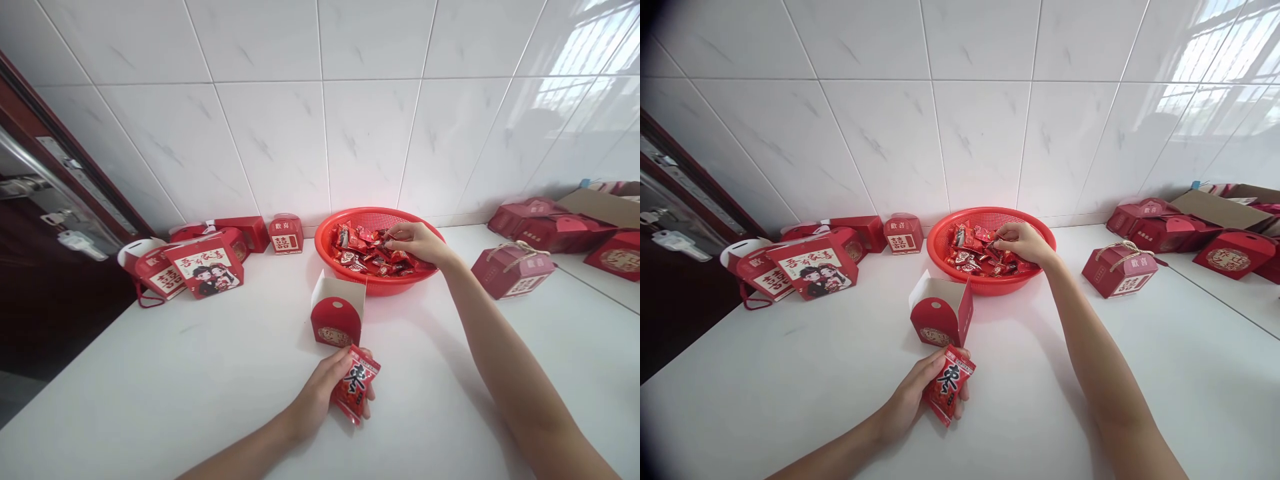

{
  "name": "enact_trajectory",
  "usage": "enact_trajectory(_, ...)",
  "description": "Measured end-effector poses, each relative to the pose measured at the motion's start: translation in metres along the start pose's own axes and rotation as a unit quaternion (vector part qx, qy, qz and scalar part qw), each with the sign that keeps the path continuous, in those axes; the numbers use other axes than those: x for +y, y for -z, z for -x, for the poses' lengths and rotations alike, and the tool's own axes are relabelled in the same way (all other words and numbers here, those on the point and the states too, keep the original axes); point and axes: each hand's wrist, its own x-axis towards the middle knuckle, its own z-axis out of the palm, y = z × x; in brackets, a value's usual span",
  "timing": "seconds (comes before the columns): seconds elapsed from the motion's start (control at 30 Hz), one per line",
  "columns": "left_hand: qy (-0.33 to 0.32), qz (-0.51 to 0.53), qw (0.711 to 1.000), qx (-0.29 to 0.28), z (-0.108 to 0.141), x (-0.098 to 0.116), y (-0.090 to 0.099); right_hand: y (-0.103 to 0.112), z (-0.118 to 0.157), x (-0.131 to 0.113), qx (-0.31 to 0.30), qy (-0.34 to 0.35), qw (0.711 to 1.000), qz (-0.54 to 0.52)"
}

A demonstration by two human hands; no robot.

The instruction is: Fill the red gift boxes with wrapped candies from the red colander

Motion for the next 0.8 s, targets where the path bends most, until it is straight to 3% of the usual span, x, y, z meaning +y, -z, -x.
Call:
enact_trajectory(0.37,-0.002,-0.017,1.0,0.0,0.0007,0.001,-0.0016,-0.0032,-0.0019,0.0025,0.055,0.036,0.998,-0.01)
enact_trajectory(0.8,0.001,-0.018,1.0,0.003,0.0008,0.0007,-0.0027,-0.005,-0.0043,0.0085,0.07,0.014,0.996,-0.056)
